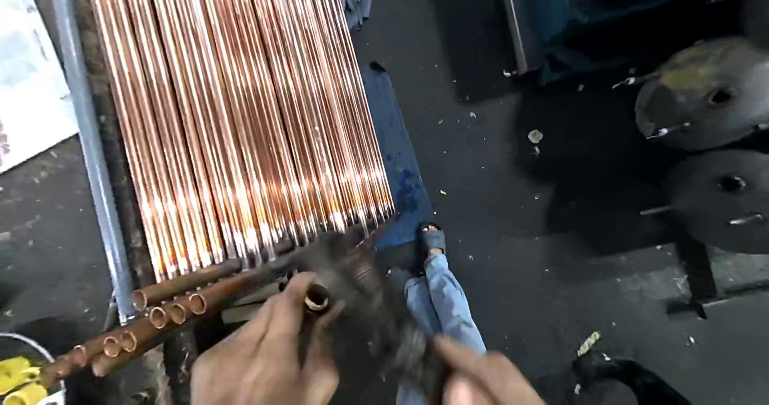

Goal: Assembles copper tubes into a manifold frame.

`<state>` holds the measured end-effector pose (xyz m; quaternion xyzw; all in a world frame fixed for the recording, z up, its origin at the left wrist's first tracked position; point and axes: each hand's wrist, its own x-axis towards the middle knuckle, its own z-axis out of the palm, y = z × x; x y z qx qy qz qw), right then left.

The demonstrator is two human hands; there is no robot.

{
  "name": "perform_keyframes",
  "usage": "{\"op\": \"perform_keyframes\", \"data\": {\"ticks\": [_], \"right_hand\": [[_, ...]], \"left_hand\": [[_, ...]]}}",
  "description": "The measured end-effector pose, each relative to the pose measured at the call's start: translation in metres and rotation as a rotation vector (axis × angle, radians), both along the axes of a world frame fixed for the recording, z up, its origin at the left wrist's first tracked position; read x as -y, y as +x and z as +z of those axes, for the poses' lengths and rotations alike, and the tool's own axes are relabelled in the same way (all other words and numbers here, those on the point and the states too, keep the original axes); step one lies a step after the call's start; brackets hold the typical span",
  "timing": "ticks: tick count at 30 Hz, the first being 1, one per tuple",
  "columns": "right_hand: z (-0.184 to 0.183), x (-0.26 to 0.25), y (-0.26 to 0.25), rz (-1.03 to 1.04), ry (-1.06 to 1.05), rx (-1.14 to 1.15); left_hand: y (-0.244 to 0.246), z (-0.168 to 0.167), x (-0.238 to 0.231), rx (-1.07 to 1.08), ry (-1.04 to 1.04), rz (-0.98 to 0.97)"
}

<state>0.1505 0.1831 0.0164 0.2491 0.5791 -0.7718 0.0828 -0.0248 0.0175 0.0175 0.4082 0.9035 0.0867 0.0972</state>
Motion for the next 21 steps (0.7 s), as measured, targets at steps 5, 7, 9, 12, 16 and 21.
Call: {"op": "perform_keyframes", "data": {"ticks": [5, 7, 9, 12, 16, 21], "right_hand": [[-0.117, -0.005, 0.06, 0.19, -0.078, 0.515], [-0.137, 0.005, 0.056, 0.255, -0.229, 0.519], [-0.134, 0.009, 0.034, 0.289, -0.39, 0.458], [-0.095, -0.014, 0.0, 0.322, -0.659, 0.19], [-0.106, -0.017, 0.036, 0.232, -0.763, 0.28], [-0.115, 0.0, 0.065, 0.001, -0.284, 0.569]], "left_hand": [[0.005, -0.007, -0.005, 0.11, -0.008, 0.154], [0.007, -0.01, -0.006, 0.127, 0.026, 0.184], [0.008, -0.015, -0.007, 0.128, 0.077, 0.195], [0.007, -0.016, -0.01, 0.139, 0.143, 0.199], [0.017, -0.004, -0.022, 0.085, 0.035, 0.195], [0.018, -0.006, -0.019, 0.028, 0.012, 0.187]]}}
